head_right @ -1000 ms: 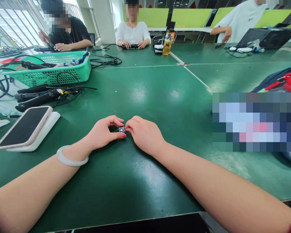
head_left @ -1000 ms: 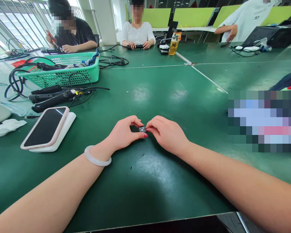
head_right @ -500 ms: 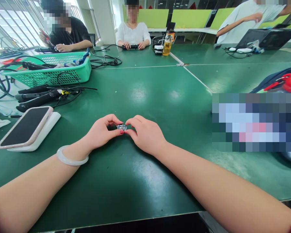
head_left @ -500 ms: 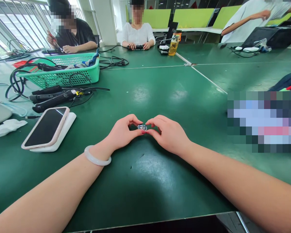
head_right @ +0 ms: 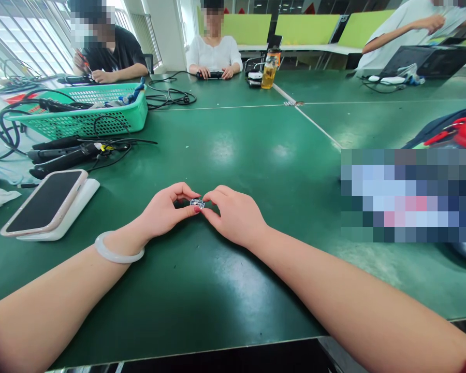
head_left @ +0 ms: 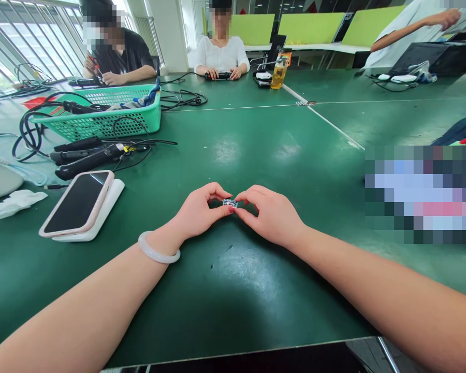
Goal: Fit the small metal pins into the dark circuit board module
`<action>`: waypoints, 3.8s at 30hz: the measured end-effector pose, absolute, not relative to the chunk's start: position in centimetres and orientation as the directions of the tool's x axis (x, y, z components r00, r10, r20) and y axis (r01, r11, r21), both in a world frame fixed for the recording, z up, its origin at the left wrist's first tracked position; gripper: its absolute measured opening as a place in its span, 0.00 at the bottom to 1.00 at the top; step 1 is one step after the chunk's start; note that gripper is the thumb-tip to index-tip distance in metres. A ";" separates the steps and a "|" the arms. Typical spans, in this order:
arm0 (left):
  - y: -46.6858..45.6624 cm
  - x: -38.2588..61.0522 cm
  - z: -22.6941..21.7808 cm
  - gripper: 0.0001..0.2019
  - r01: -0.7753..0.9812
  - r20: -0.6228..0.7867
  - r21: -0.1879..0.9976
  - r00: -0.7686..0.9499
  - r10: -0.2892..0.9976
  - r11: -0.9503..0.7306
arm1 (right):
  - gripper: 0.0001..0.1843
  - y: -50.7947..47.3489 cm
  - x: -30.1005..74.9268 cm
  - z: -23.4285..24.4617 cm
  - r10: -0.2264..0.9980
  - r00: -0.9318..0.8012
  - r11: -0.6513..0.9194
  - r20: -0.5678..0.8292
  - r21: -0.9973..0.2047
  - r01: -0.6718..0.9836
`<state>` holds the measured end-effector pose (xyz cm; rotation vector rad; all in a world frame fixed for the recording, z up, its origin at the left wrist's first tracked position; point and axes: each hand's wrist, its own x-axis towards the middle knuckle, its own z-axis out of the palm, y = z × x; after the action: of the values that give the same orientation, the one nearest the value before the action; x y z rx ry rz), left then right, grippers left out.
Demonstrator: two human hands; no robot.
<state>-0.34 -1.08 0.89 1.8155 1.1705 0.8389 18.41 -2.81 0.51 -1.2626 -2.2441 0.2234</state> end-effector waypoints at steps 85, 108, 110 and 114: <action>-2.2 0.2 1.4 0.08 0.322 0.010 0.939 0.325 0.946 -0.120 | 0.05 -3.4 19.3 0.8 0.810 -0.446 0.586 0.381 -0.497 0.640; -2.2 0.7 1.4 0.09 -0.098 -0.113 0.984 0.280 0.953 0.146 | 0.10 -3.8 19.4 1.1 0.648 -0.417 0.725 0.637 -0.349 0.594; -2.3 0.7 1.4 0.08 -0.109 -0.122 0.982 0.273 0.954 0.157 | 0.09 -3.8 19.4 1.1 0.647 -0.415 0.727 0.639 -0.355 0.587; -2.2 0.6 1.4 0.10 -0.106 -0.125 0.981 0.280 0.952 0.160 | 0.07 -3.8 19.3 0.9 0.702 -0.382 0.690 0.601 -0.444 0.571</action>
<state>0.64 -2.25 1.42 1.1304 0.9814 0.9614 19.33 -3.76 0.90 -0.9732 -2.0914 0.2067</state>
